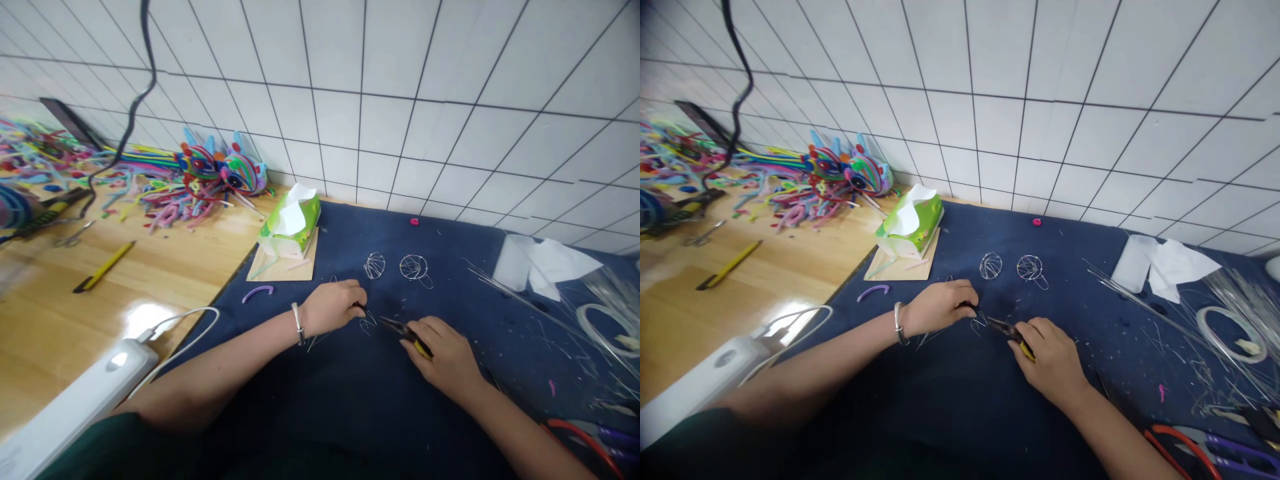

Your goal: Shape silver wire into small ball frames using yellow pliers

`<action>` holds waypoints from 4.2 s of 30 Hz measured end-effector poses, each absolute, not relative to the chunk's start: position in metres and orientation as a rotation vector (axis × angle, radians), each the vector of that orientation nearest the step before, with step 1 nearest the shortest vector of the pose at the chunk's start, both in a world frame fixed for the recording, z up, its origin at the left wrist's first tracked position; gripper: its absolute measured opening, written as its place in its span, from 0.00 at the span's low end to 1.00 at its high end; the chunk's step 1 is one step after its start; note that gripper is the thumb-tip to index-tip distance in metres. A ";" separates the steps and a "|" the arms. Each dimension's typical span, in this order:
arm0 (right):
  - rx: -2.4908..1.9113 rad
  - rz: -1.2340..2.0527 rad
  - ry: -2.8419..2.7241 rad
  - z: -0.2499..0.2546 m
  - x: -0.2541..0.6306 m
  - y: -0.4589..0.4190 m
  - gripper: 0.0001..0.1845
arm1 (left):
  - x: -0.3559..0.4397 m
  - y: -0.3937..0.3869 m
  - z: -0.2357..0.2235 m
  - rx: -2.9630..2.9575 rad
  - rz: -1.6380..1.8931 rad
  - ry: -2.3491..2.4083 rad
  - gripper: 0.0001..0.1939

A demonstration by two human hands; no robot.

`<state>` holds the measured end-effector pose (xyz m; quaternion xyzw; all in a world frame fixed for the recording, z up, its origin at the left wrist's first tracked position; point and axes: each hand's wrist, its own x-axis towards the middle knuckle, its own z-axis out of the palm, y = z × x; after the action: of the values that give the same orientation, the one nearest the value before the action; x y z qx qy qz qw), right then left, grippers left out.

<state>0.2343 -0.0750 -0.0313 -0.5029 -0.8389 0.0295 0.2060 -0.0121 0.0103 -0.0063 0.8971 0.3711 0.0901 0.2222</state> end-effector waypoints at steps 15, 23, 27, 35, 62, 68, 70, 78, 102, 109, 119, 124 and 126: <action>-1.409 0.082 -2.362 -0.030 0.233 -0.076 0.11 | -0.011 0.009 0.004 2.250 0.330 0.956 0.05; -1.412 -0.041 -2.435 -0.026 0.232 -0.076 0.10 | -0.017 0.013 0.008 2.033 0.374 0.830 0.12; -1.395 -0.174 -2.477 -0.024 0.233 -0.078 0.12 | -0.016 0.012 0.009 1.869 0.318 0.776 0.12; -1.233 -0.470 -2.548 -0.016 0.237 -0.083 0.15 | -0.014 0.009 0.005 1.427 0.271 0.720 0.10; -1.069 -0.578 -2.574 -0.019 0.239 -0.086 0.17 | -0.013 0.009 0.001 1.297 0.143 0.652 0.08; -1.070 -0.572 -2.578 -0.018 0.240 -0.085 0.17 | -0.010 0.006 0.002 1.387 0.195 0.717 0.08; -1.069 -0.578 -2.575 -0.017 0.240 -0.085 0.17 | -0.009 0.004 0.001 1.385 0.226 0.734 0.08; -1.057 -0.535 -2.632 -0.017 0.239 -0.085 0.16 | -0.004 -0.001 0.001 1.388 0.347 0.791 0.06; -1.246 -0.022 -2.622 -0.018 0.231 -0.084 0.09 | -0.003 -0.012 0.018 2.267 0.366 0.603 0.10; -1.226 -0.095 -2.611 -0.020 0.232 -0.081 0.08 | -0.005 -0.007 0.016 2.308 0.346 0.625 0.11; -1.218 -0.314 -2.448 -0.015 0.235 -0.082 0.13 | -0.003 -0.002 0.004 1.784 0.415 0.974 0.08; -1.151 -0.519 -2.532 -0.013 0.237 -0.085 0.14 | 0.002 -0.005 -0.002 1.416 0.371 0.946 0.09; -1.137 -0.567 -2.554 -0.014 0.237 -0.086 0.14 | 0.004 -0.008 -0.003 1.340 0.376 0.939 0.09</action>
<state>0.2368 -0.0862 -0.0137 -0.3944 -0.8860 -0.1967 0.1441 0.0044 -0.0077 -0.0031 0.5940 0.4162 0.1666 0.6680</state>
